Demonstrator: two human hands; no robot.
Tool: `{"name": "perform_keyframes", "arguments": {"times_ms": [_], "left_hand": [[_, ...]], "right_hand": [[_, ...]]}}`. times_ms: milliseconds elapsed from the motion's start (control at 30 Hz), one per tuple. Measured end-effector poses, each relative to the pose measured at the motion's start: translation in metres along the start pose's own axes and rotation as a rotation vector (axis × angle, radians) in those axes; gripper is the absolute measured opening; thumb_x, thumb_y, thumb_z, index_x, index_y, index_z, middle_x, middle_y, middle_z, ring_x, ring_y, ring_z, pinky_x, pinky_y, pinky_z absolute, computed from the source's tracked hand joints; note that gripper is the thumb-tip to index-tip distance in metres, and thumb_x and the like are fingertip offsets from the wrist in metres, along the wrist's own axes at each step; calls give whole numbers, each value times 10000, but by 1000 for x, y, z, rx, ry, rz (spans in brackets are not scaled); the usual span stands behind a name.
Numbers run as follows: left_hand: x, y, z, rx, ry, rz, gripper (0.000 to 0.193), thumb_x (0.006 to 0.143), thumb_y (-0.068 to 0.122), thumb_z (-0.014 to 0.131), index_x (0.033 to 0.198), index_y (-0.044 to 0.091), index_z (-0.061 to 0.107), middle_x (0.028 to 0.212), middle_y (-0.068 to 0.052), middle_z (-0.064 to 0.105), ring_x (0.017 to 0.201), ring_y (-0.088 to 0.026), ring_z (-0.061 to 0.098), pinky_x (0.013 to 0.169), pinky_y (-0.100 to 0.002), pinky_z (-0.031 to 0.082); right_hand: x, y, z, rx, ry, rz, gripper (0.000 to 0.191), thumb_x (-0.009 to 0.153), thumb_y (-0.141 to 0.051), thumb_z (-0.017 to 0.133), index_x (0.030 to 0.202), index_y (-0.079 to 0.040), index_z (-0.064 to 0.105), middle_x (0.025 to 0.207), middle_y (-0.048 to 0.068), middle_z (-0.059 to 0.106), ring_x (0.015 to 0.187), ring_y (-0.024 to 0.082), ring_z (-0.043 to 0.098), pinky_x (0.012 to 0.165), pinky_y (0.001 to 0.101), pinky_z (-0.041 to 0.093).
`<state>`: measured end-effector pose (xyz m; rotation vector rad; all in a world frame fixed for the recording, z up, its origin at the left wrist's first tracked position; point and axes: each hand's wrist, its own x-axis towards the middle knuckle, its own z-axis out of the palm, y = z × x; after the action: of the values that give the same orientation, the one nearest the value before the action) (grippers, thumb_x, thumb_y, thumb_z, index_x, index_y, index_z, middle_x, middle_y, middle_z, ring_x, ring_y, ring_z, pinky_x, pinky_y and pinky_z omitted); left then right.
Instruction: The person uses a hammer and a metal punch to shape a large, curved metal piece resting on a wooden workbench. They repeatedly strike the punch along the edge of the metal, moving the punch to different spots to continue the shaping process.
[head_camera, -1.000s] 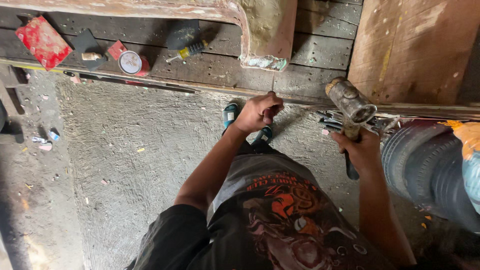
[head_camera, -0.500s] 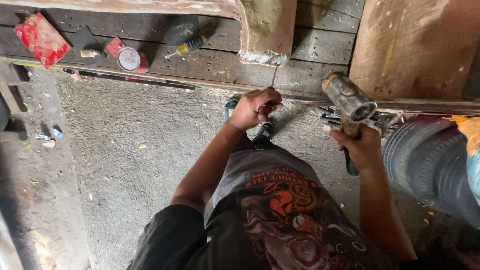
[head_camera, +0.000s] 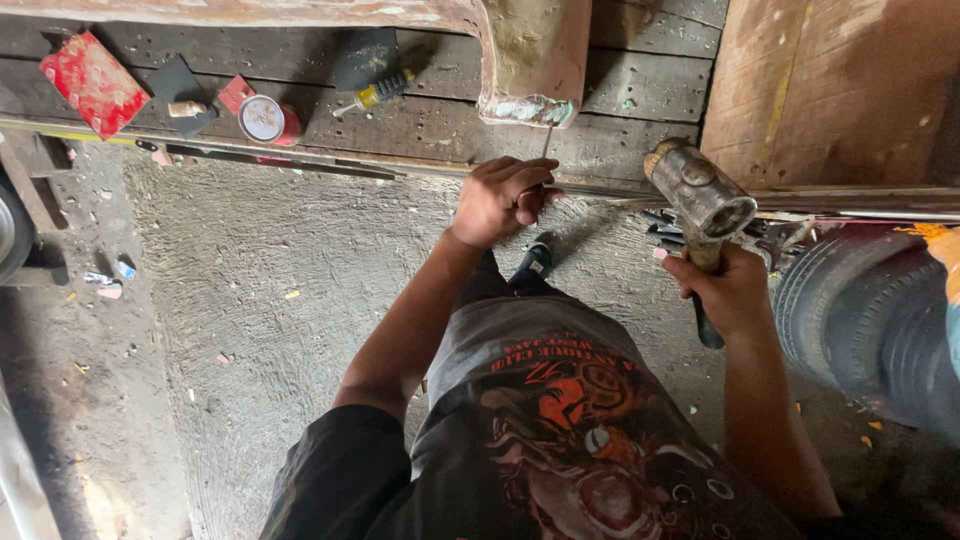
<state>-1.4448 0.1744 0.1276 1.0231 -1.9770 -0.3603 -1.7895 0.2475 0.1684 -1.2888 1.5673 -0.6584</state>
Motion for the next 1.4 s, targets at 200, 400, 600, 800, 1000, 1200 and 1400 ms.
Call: {"name": "perform_keyframes", "arguments": {"times_ms": [200, 400, 600, 800, 1000, 1200, 1400], "left_hand": [[16, 4, 7, -76, 113, -165, 322, 962, 235, 797, 1226, 110, 661, 1018, -54, 770, 849, -187, 790, 738, -296, 652], [23, 7, 10, -73, 93, -249, 273, 996, 168, 757, 1228, 93, 632, 1070, -70, 786, 927, -208, 794, 782, -331, 646], [40, -7, 7, 30, 34, -251, 296, 946, 244, 817, 1133, 89, 647, 933, -102, 773, 795, -249, 776, 695, -340, 624], [53, -24, 16, 24, 20, -191, 297, 978, 241, 797, 1067, 51, 586, 866, -115, 760, 681, -245, 756, 594, -348, 607], [64, -37, 21, -223, 108, -123, 208, 991, 136, 757, 971, 73, 560, 1003, -107, 771, 721, -199, 779, 635, -301, 596], [65, -35, 20, -365, -18, -65, 200, 1006, 97, 723, 927, 99, 539, 1146, -56, 778, 836, -200, 778, 721, -298, 647], [54, -22, 10, -307, -10, -67, 180, 986, 112, 709, 1153, 111, 642, 1069, -54, 764, 847, -221, 771, 772, -328, 635]], "right_hand": [[-1, 3, -1, 22, 17, -6, 232, 868, -181, 852, 863, -19, 686, 707, 28, 647, 592, 97, 587, 534, 270, 456], [-7, 3, -5, -1, 45, 24, 221, 863, -179, 850, 862, -25, 693, 706, 31, 660, 591, 102, 597, 541, 271, 465], [-9, -3, -6, 40, 64, 19, 198, 879, -155, 836, 847, -26, 690, 684, 38, 652, 577, 109, 595, 535, 279, 465], [4, -35, -12, 98, 66, -61, 174, 946, -114, 791, 913, -12, 653, 755, 55, 653, 602, 119, 609, 533, 291, 498], [15, -103, -17, 56, 37, -367, 189, 1038, -107, 732, 1126, -3, 601, 932, 57, 684, 742, 95, 653, 652, 276, 558], [17, -152, -15, -150, -11, -362, 199, 1015, -119, 778, 1084, 11, 644, 836, 39, 653, 696, 80, 599, 618, 256, 477], [12, -160, -14, -124, -32, -242, 213, 968, -132, 773, 1099, -5, 663, 823, 3, 654, 668, 54, 587, 588, 237, 466]]}}
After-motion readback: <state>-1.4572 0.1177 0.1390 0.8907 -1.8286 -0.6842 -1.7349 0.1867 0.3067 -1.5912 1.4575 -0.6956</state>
